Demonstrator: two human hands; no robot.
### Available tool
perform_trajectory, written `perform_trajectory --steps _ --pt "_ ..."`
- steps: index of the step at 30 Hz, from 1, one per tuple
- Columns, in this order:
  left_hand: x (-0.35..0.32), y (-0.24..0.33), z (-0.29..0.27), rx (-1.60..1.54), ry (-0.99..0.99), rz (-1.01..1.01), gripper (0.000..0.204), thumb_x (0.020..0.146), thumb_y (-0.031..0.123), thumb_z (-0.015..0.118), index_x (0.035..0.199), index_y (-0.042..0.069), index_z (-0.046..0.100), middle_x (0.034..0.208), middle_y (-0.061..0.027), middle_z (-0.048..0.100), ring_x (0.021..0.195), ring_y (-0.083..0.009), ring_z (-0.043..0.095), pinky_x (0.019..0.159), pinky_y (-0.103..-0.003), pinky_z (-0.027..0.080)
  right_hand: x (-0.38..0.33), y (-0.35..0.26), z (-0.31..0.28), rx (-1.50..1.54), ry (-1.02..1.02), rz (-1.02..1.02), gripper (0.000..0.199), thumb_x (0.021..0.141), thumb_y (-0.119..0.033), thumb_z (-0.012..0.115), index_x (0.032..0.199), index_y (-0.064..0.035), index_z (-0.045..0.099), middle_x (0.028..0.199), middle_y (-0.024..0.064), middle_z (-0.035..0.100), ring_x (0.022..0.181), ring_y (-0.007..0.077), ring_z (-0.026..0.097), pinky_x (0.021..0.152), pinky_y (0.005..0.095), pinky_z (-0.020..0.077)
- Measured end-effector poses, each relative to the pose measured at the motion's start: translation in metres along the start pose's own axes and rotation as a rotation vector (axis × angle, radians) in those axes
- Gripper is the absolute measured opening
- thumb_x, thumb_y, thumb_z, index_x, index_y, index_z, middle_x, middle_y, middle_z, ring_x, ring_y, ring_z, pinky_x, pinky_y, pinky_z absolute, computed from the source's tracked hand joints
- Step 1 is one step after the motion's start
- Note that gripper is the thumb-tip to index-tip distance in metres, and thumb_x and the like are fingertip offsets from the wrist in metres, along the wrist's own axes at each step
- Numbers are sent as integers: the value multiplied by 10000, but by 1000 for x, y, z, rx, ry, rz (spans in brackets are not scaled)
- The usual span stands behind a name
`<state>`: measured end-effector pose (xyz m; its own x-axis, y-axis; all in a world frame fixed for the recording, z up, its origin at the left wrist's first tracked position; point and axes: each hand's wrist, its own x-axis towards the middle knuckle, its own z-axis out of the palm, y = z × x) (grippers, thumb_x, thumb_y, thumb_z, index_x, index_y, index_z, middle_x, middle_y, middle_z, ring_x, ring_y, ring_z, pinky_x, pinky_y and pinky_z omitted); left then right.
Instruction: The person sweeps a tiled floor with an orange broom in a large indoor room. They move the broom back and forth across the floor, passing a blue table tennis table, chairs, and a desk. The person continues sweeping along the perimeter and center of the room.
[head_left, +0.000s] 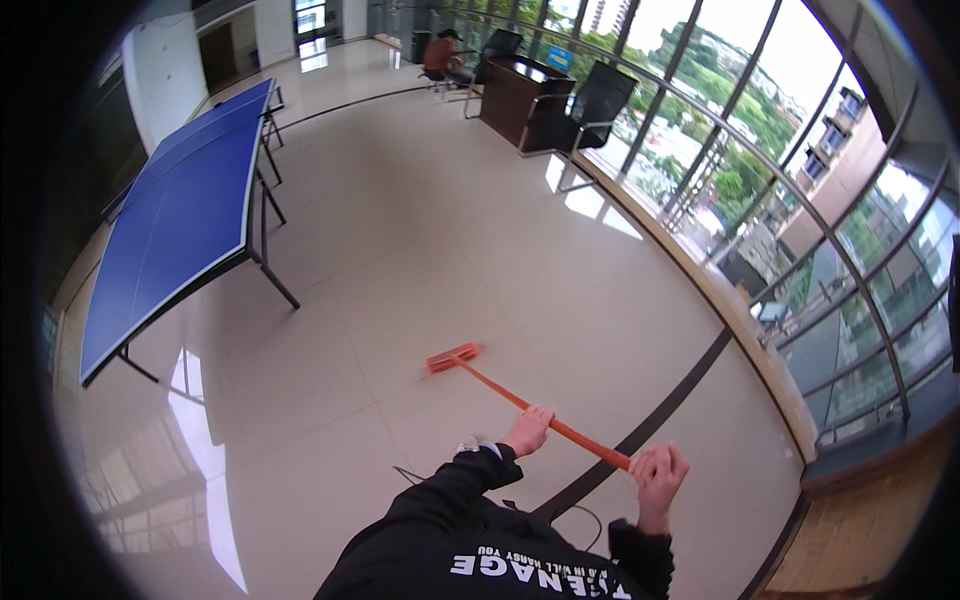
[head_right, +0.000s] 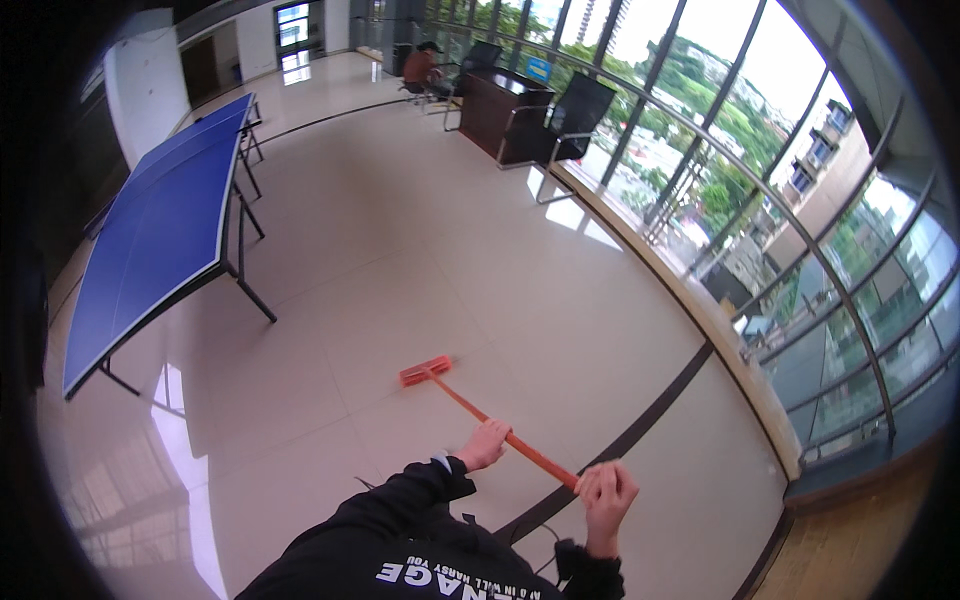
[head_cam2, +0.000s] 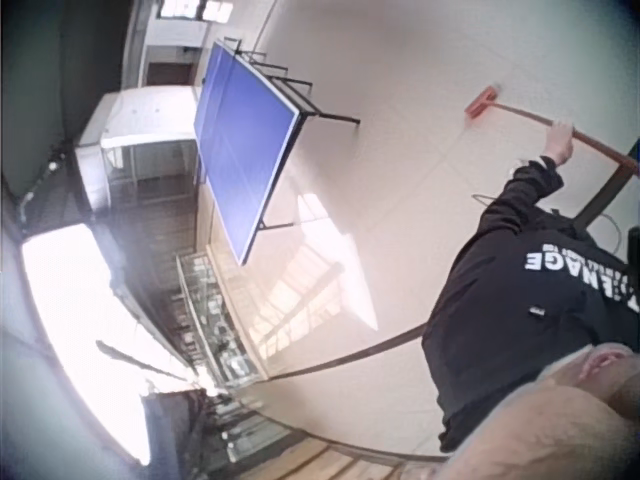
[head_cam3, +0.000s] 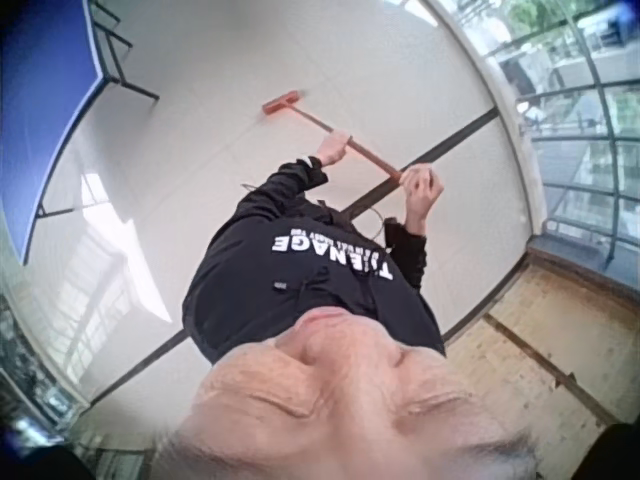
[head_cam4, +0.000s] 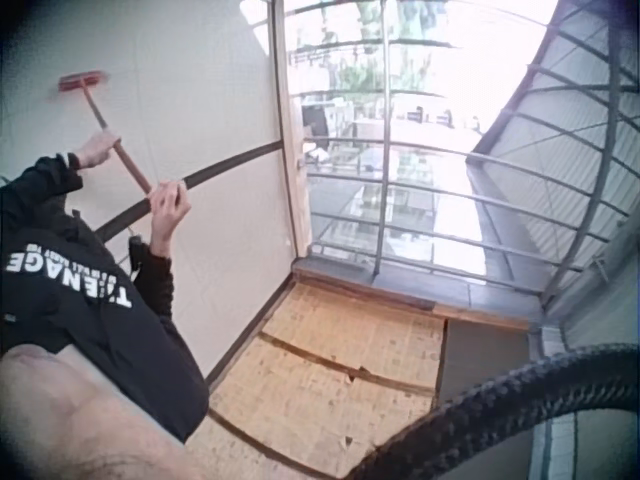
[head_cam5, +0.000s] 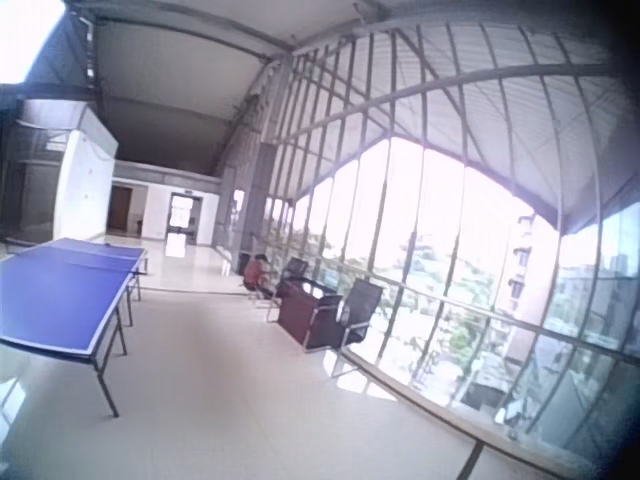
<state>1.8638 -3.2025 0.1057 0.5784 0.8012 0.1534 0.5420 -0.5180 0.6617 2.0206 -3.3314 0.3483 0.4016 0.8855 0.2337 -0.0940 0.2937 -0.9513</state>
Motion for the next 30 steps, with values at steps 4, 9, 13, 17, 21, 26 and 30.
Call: perform_trajectory --steps 4,9,13,17,21,26,30 --pt "-16 -34 -29 39 40 -7 427 685 78 609 1092 74 478 1104 -121 513 1087 -314 449 902 -445 379 53 17 10 154 -117 171 323 951 -90 383 656 5 471 409 0 332 333 93 319 404 269 368" --pt "-50 -88 -70 102 13 -243 607 654 120 678 1210 140 433 1198 -63 460 1166 -291 387 944 -468 333 98 66 61 254 -236 374 308 943 -90 394 692 35 520 409 6 352 334 101 327 425 278 371" --pt "-64 -141 -82 140 101 -329 660 644 153 700 1234 160 406 1227 -80 419 1200 -295 357 961 -487 305 113 82 92 313 -344 411 290 932 -87 401 713 44 539 422 8 382 357 103 353 462 284 388" --pt "-47 -178 -71 137 78 -499 729 624 204 730 1247 114 362 1226 -131 385 1204 -322 340 970 -500 292 130 76 102 234 -369 394 287 911 -71 418 668 35 529 441 -2 365 390 93 341 487 279 379" --pt "-6 -181 -58 79 51 -409 730 653 250 723 1251 56 352 1225 -154 386 1203 -334 351 967 -503 302 144 63 96 223 -182 319 301 899 -57 426 621 26 505 449 -16 315 398 89 294 486 282 369" --pt "72 -160 -50 -58 27 -202 681 686 240 695 1253 63 363 1226 -145 409 1200 -310 381 956 -482 332 150 35 92 118 2 45 290 913 -69 401 645 22 462 459 1 327 402 92 302 467 274 367" --pt "140 -159 -54 -173 -166 -121 626 712 190 688 1243 84 374 1229 -137 431 1195 -304 399 964 -453 338 144 24 109 -110 53 -105 282 893 -32 401 615 11 424 471 25 396 411 92 354 455 276 375"
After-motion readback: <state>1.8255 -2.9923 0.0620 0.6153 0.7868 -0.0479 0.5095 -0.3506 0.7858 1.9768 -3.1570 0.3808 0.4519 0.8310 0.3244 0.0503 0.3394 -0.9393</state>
